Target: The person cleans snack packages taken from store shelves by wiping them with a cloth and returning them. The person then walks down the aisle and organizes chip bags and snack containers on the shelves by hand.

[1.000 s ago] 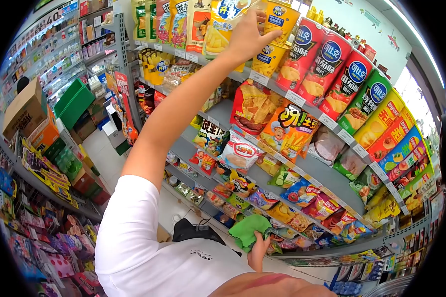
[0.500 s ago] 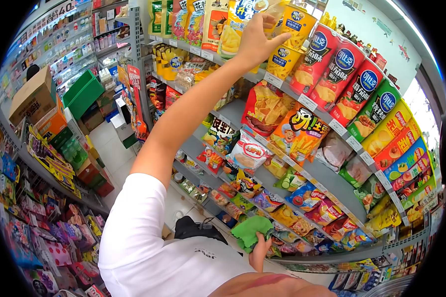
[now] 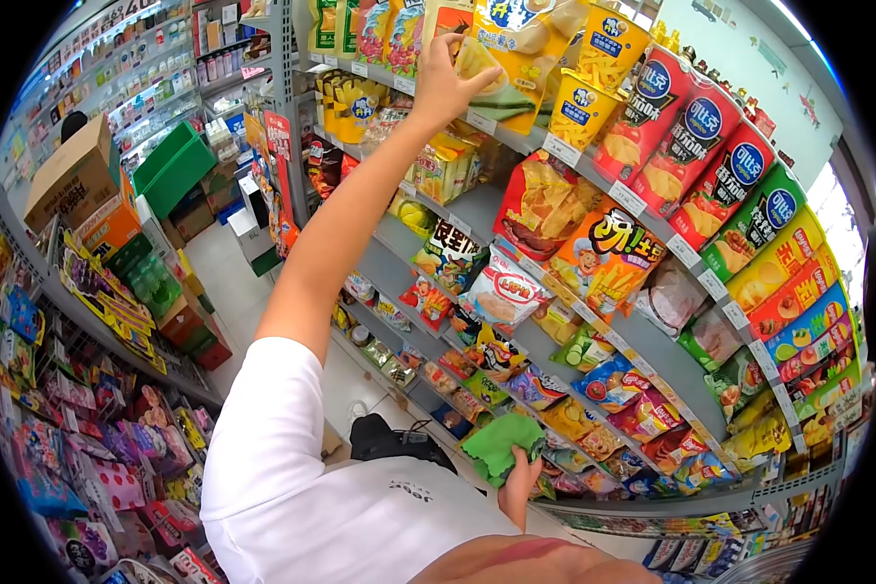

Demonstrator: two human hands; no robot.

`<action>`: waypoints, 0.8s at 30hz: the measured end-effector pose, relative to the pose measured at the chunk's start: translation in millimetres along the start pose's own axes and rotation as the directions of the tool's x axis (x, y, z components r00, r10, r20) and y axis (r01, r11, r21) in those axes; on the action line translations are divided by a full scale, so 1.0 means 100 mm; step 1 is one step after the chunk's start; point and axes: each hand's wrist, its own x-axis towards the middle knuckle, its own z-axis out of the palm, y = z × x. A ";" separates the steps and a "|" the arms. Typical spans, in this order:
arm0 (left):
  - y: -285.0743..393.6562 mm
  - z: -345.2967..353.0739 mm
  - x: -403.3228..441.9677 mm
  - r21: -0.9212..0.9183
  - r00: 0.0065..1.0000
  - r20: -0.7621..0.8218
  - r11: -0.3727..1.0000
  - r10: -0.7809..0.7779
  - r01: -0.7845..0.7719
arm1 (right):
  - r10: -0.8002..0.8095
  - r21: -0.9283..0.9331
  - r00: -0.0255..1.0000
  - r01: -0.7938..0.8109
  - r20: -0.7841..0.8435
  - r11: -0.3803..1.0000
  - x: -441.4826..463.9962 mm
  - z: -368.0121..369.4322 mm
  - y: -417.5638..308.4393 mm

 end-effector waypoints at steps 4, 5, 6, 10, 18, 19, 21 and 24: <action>-0.23 0.10 0.10 -0.105 0.976 0.184 0.985 -0.120 0.140 | -0.005 -0.020 1.000 0.005 -0.018 1.000 -0.03 0.07 -0.04; -0.26 0.12 0.12 -0.150 0.957 0.241 0.968 -0.160 0.199 | -0.006 -0.023 1.000 0.006 -0.018 1.000 -0.02 0.06 -0.02; -0.24 0.11 0.13 -0.146 0.946 0.267 0.963 -0.181 0.226 | -0.008 -0.027 1.000 0.007 -0.017 1.000 -0.02 0.06 -0.02; -0.22 0.11 0.16 -0.141 0.932 0.289 0.953 -0.219 0.267 | 0.003 -0.040 1.000 -0.003 0.000 0.999 -0.05 0.07 -0.02; -0.37 0.22 0.17 -0.180 0.943 0.264 0.950 -0.202 0.254 | 0.017 -0.030 1.000 -0.017 0.014 0.999 -0.07 0.12 0.00; -0.34 0.19 0.17 -0.167 0.944 0.256 0.952 -0.209 0.256 | 0.019 -0.032 1.000 -0.018 0.017 0.999 -0.07 0.12 0.01; -0.29 0.13 0.17 -0.143 0.945 0.243 0.955 -0.220 0.259 | 0.022 -0.033 1.000 -0.021 0.020 0.999 -0.07 0.13 0.02; -0.25 0.09 0.17 -0.153 0.960 0.209 0.963 -0.188 0.222 | -0.001 -0.031 0.999 0.002 0.041 1.000 -0.08 0.14 0.02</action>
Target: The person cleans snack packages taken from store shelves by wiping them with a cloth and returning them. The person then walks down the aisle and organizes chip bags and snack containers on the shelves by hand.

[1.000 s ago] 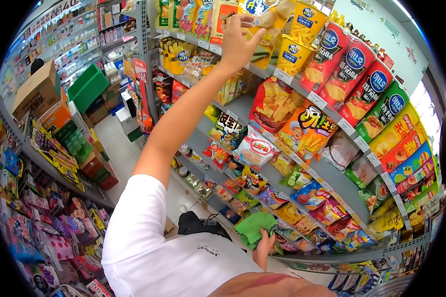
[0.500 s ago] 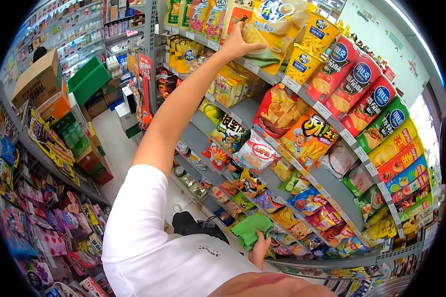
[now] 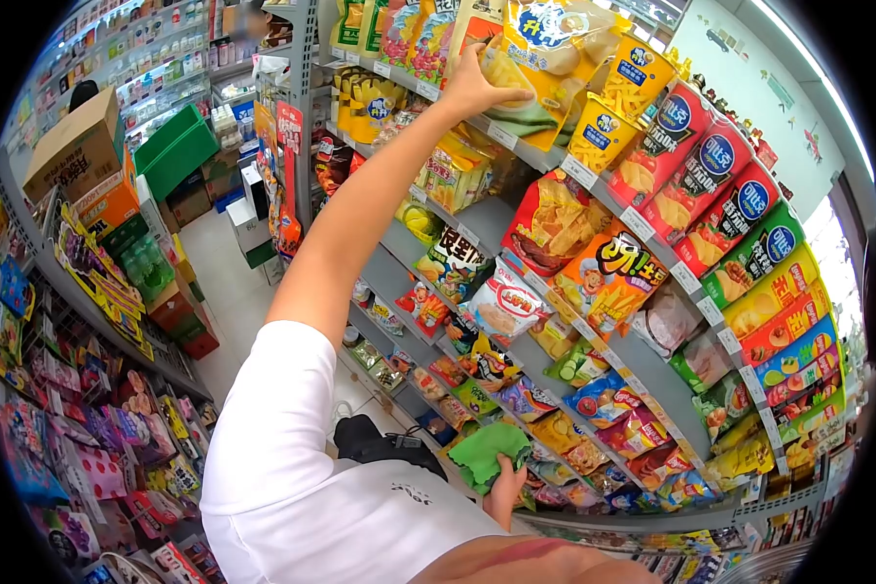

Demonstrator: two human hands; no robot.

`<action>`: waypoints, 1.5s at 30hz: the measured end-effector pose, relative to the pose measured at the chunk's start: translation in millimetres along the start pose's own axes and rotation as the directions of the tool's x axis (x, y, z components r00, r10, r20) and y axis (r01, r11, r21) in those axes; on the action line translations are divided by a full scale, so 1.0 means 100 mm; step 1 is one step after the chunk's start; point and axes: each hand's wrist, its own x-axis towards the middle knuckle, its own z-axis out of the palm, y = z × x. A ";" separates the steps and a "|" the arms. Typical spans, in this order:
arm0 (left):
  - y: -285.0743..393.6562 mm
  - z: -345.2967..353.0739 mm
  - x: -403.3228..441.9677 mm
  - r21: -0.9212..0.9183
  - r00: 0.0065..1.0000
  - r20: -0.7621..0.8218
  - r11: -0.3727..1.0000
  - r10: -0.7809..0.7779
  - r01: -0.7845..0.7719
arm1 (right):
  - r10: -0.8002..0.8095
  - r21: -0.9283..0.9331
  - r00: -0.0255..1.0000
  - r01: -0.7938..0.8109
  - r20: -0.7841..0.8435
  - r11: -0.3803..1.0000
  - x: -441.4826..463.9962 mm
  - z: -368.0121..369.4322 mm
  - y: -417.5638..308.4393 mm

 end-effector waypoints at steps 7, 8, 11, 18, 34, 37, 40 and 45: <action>0.10 0.03 -0.14 0.216 0.981 -0.189 0.973 -0.035 0.076 | 0.004 -0.009 1.000 -0.005 -0.010 1.000 0.02 -0.02 0.05; 0.12 0.05 -0.15 0.216 0.977 -0.209 0.973 -0.032 0.078 | 0.006 -0.007 1.000 -0.006 -0.012 1.000 0.02 -0.03 0.06; 0.19 0.13 -0.21 0.267 0.964 -0.264 0.959 -0.019 0.092 | -0.006 -0.002 1.000 0.006 0.000 1.000 0.01 -0.02 0.06; 0.29 0.22 -0.28 0.283 0.948 -0.314 0.958 0.041 0.053 | -0.004 -0.016 1.000 0.004 0.013 1.000 0.00 0.00 0.03; 0.49 0.44 -0.38 0.322 0.933 -0.345 0.947 0.105 0.012 | 0.020 -0.016 0.999 -0.019 0.027 1.000 0.01 -0.05 0.14; 0.42 0.43 -0.36 0.286 0.941 -0.317 0.958 0.116 -0.022 | 0.017 -0.015 1.000 -0.016 0.014 1.000 0.01 -0.04 0.14; 0.31 0.36 -0.33 0.199 0.959 -0.250 0.976 0.133 -0.083 | 0.048 0.003 0.999 -0.048 -0.021 0.999 -0.02 -0.02 0.09; 0.32 0.35 -0.38 0.160 0.965 -0.211 0.979 0.155 -0.123 | 0.074 -0.016 0.996 -0.075 -0.044 0.997 -0.01 -0.02 0.12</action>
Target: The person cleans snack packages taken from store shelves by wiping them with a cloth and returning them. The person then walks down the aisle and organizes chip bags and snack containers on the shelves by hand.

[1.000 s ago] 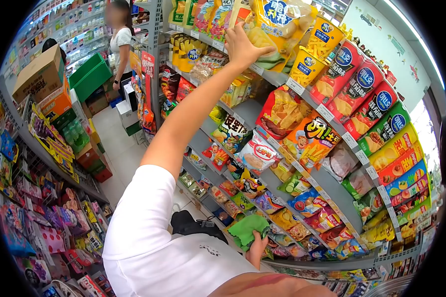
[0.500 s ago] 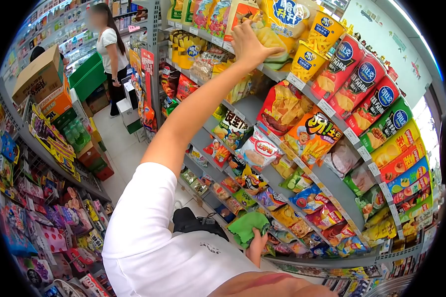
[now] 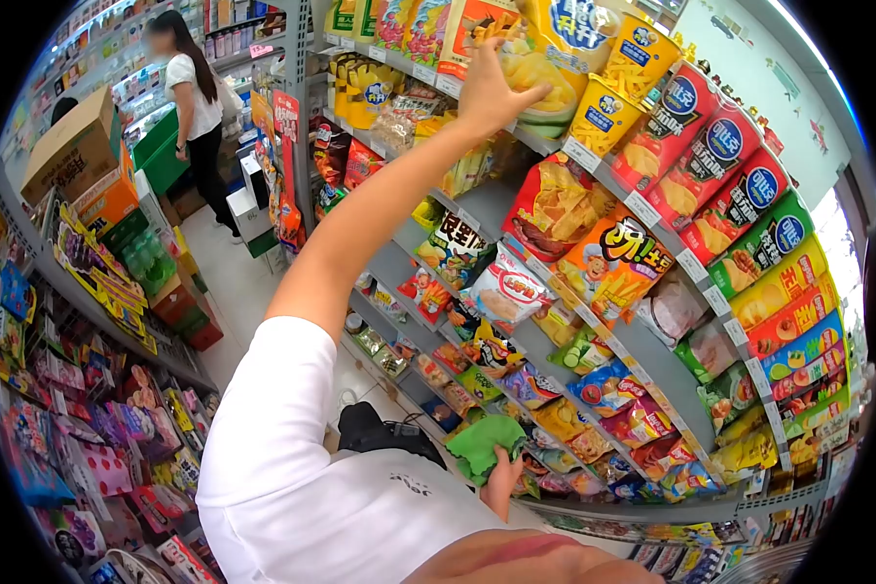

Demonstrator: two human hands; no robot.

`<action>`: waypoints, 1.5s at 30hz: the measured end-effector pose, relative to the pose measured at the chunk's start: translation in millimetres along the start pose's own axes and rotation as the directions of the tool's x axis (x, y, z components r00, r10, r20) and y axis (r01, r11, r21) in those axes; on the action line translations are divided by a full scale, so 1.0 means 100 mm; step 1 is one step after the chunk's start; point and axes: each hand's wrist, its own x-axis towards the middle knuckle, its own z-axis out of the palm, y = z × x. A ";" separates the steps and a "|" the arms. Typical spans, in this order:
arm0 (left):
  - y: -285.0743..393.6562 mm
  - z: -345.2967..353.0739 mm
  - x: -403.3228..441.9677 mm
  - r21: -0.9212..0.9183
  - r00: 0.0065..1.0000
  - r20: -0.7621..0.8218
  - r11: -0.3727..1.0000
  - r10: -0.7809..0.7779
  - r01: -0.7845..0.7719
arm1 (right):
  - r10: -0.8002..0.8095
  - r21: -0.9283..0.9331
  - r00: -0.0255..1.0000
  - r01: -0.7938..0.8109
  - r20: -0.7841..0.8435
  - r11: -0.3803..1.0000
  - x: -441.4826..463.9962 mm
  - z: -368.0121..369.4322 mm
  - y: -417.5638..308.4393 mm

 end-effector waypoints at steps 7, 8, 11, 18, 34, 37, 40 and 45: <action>0.13 -0.11 -0.04 -0.080 0.988 0.026 0.985 -0.150 0.152 | -0.005 -0.048 0.999 0.008 0.049 0.999 0.04 0.05 -0.04; 0.09 -0.12 -0.01 -0.165 0.979 0.018 0.966 -0.201 0.202 | 0.001 -0.057 0.999 0.002 0.047 0.998 0.06 0.05 -0.05; -0.36 0.02 0.31 -0.316 0.960 0.018 0.909 -0.279 0.271 | 0.003 -0.060 1.000 -0.001 0.030 0.998 0.07 0.04 -0.04; -0.60 -0.06 0.67 -0.185 0.808 0.496 0.870 -0.319 0.457 | -0.031 -0.024 0.999 0.031 0.023 0.999 0.05 0.00 -0.05; -0.86 0.33 0.79 -0.073 0.830 0.452 0.914 -0.326 0.399 | -0.006 -0.013 1.000 0.006 -0.006 1.000 0.10 0.02 0.03; -0.94 0.39 0.80 -0.036 0.818 0.416 0.892 -0.396 0.450 | -0.018 -0.033 1.000 0.018 0.020 0.999 0.13 -0.02 0.09; -1.05 0.49 0.78 -0.037 0.883 0.346 0.936 -0.318 0.351 | 0.036 -0.046 0.999 -0.037 -0.022 0.998 0.10 0.03 0.06; -0.97 0.38 0.77 -0.073 0.914 0.275 0.941 -0.299 0.330 | 0.029 -0.075 0.999 -0.030 -0.019 0.997 0.08 0.06 0.02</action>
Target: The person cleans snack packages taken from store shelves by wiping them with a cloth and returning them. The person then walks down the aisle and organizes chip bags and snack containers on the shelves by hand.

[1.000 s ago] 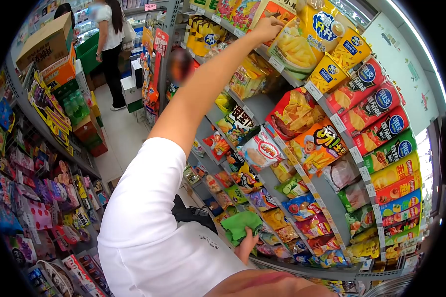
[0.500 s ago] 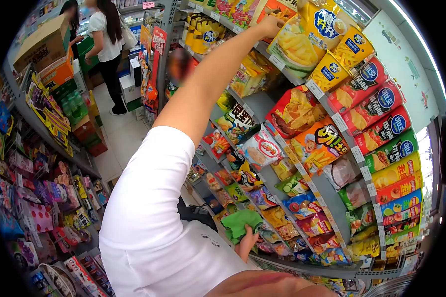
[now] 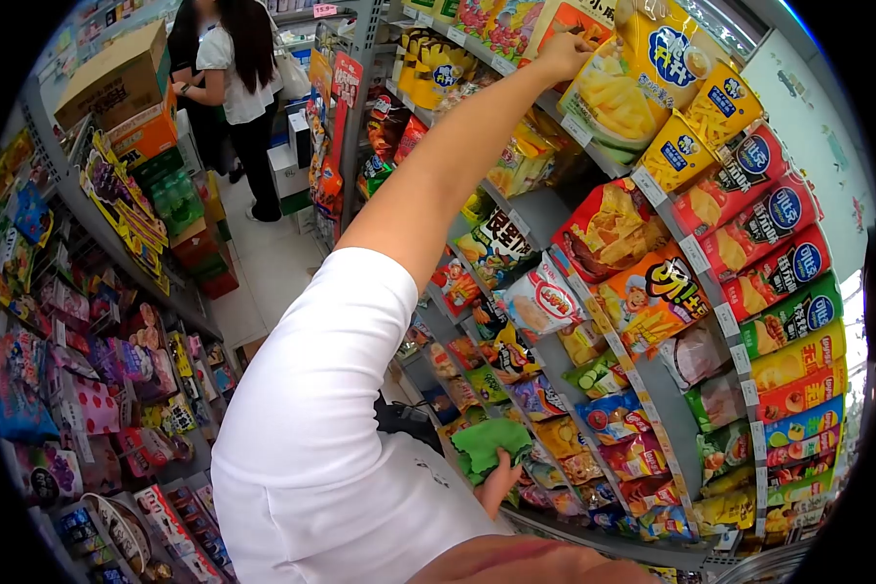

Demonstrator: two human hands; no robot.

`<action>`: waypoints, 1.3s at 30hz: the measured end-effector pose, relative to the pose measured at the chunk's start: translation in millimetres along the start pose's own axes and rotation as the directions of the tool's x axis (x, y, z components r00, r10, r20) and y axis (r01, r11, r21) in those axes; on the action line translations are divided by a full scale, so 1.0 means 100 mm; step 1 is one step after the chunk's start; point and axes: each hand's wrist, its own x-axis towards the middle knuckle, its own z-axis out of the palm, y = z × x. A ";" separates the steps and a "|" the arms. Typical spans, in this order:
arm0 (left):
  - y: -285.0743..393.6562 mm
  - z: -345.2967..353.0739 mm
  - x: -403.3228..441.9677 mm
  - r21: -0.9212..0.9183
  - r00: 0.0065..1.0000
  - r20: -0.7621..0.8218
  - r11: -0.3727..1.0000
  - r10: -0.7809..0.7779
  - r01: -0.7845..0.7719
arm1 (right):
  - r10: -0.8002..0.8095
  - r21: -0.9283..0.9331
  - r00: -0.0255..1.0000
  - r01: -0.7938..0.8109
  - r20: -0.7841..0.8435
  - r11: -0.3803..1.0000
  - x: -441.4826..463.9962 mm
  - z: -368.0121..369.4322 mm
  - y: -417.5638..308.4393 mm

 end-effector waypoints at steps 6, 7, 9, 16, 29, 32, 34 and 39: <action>-0.14 -0.06 0.06 0.127 0.966 -0.218 0.985 0.140 -0.114 | -0.025 0.009 1.000 0.025 0.017 1.000 0.09 -0.10 0.11; -0.05 -0.15 -0.04 0.147 0.960 -0.235 0.982 0.154 -0.122 | -0.029 0.014 0.999 0.029 0.020 0.999 0.09 -0.11 0.11; 0.01 -0.23 -0.16 0.229 0.947 -0.272 0.967 0.172 -0.110 | -0.012 0.018 0.999 0.012 0.044 1.000 0.07 -0.09 0.09; 0.14 -0.44 -0.43 0.142 0.922 -0.363 0.986 0.132 -0.085 | -0.027 0.043 0.999 0.025 0.047 0.999 0.03 -0.07 0.03; -0.01 -0.60 -0.50 0.027 0.961 -0.235 0.990 0.144 -0.142 | -0.030 0.033 0.998 0.029 0.046 0.999 0.01 -0.09 0.07; -0.08 -0.76 -0.76 -0.007 0.899 -0.369 0.966 0.237 -0.258 | -0.045 0.046 0.999 0.044 0.023 0.998 0.12 -0.22 0.21; 0.09 -0.95 -1.30 -0.259 0.948 -0.317 0.961 0.013 -0.099 | -0.047 0.055 0.999 0.047 0.008 0.997 0.13 -0.28 0.25; -0.77 -1.03 -2.94 -0.329 0.944 -0.281 0.942 -0.170 0.072 | -0.053 0.092 0.997 0.058 -0.055 0.994 0.10 -0.35 0.21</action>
